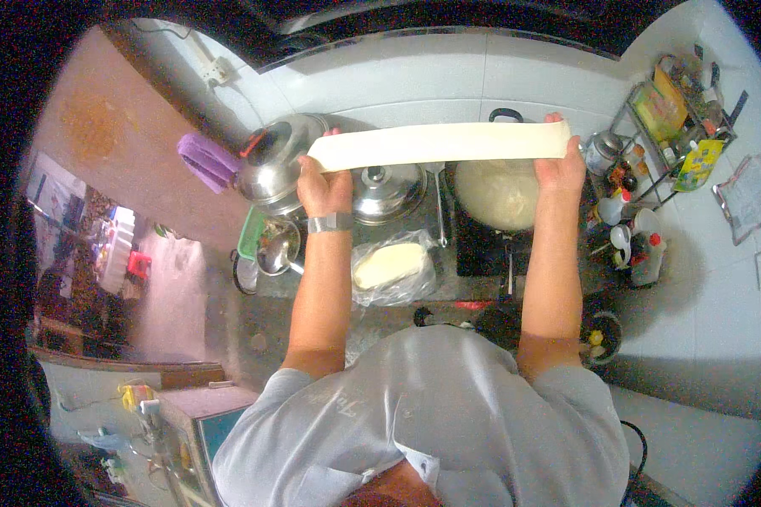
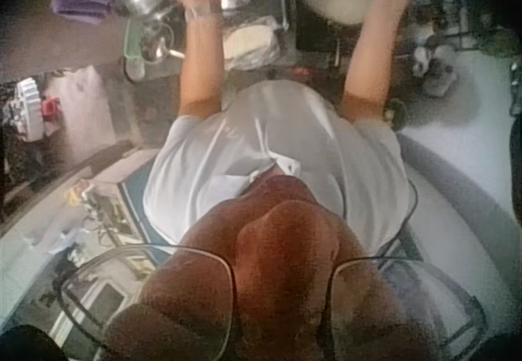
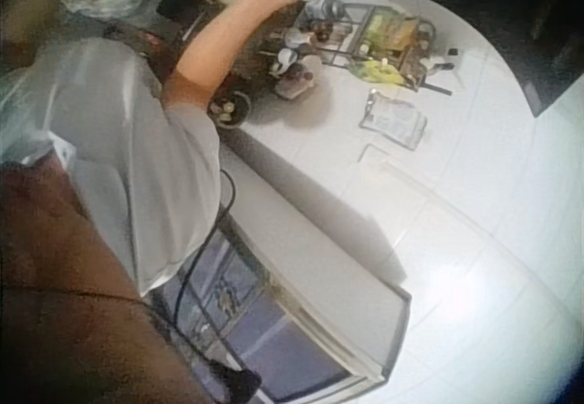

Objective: The person stretches and tears flat dough sheets into strips, then drops them into a pot of boiling water. The person repeats this process multiple times, handling the dough by hand and placing the strips into the pot.

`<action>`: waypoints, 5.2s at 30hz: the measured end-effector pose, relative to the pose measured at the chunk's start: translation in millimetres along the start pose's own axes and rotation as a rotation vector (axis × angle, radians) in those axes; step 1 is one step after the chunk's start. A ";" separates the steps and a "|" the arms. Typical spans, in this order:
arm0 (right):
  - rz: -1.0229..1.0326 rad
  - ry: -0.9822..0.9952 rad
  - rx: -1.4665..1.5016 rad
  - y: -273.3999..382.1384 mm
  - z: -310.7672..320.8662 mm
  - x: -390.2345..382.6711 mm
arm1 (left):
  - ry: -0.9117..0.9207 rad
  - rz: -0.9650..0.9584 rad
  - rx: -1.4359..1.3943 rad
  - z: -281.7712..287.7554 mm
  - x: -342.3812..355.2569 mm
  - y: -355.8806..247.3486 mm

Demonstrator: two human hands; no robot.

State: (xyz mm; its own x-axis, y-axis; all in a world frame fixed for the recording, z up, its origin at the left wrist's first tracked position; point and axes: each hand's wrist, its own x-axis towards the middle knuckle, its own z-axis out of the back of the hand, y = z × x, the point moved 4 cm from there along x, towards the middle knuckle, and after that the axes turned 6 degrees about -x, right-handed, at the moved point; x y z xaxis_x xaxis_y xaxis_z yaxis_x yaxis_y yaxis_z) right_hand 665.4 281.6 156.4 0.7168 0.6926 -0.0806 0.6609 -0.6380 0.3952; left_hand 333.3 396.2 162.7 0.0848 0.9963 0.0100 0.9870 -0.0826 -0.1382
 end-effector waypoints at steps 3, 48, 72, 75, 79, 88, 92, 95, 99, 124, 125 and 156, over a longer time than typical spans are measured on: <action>-0.141 0.032 -0.059 -29.6 -6.5 -16.1 | -0.034 0.047 -0.077 6.8 -5.8 5.5; -0.760 0.122 -0.350 -259.5 40.7 -114.7 | -0.016 -0.676 0.247 31.2 -180.2 -408.1; -0.657 -0.039 -0.462 -291.1 151.9 -107.0 | -0.525 -1.129 0.907 -13.6 -481.0 -637.1; -0.719 -0.155 -0.487 -280.2 156.9 -104.5 | -0.682 -1.206 0.876 -24.7 -496.7 -661.9; -0.786 0.091 -0.448 -306.0 148.5 -142.4 | -0.701 -1.195 0.980 -4.4 -584.2 -780.5; -0.771 -0.224 -0.367 -305.2 186.4 -160.8 | -0.705 -1.195 0.825 26.7 -636.6 -888.0; -0.742 0.015 -0.542 -323.5 222.1 -187.5 | -0.670 -1.254 0.713 14.0 -635.8 -883.7; -0.879 -0.020 -0.523 -333.9 256.8 -220.7 | -0.062 -0.747 0.828 -3.4 -579.7 -833.1; -1.127 0.139 -0.391 -355.1 251.0 -297.2 | -0.185 -0.967 0.882 -57.4 -467.4 -684.5; -1.390 1.696 -0.498 -352.1 -147.0 -620.7 | -0.166 -0.114 1.223 9.0 -387.0 -440.6; -1.300 1.737 -0.530 -352.5 -148.9 -620.6 | -0.167 -0.114 1.261 8.5 -388.7 -440.9; 1.021 2.099 -0.847 -326.2 -297.8 -575.2 | 0.011 -0.173 1.020 -5.6 -337.1 -396.8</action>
State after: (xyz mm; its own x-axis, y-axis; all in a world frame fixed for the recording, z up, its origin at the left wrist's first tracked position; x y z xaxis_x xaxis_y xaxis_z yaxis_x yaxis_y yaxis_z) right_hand -28.7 191.4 346.4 -0.7634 0.0243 0.6455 -0.1358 -0.9830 -0.1237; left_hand -86.1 93.0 219.7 -0.0414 0.9922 0.1177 0.4006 0.1244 -0.9078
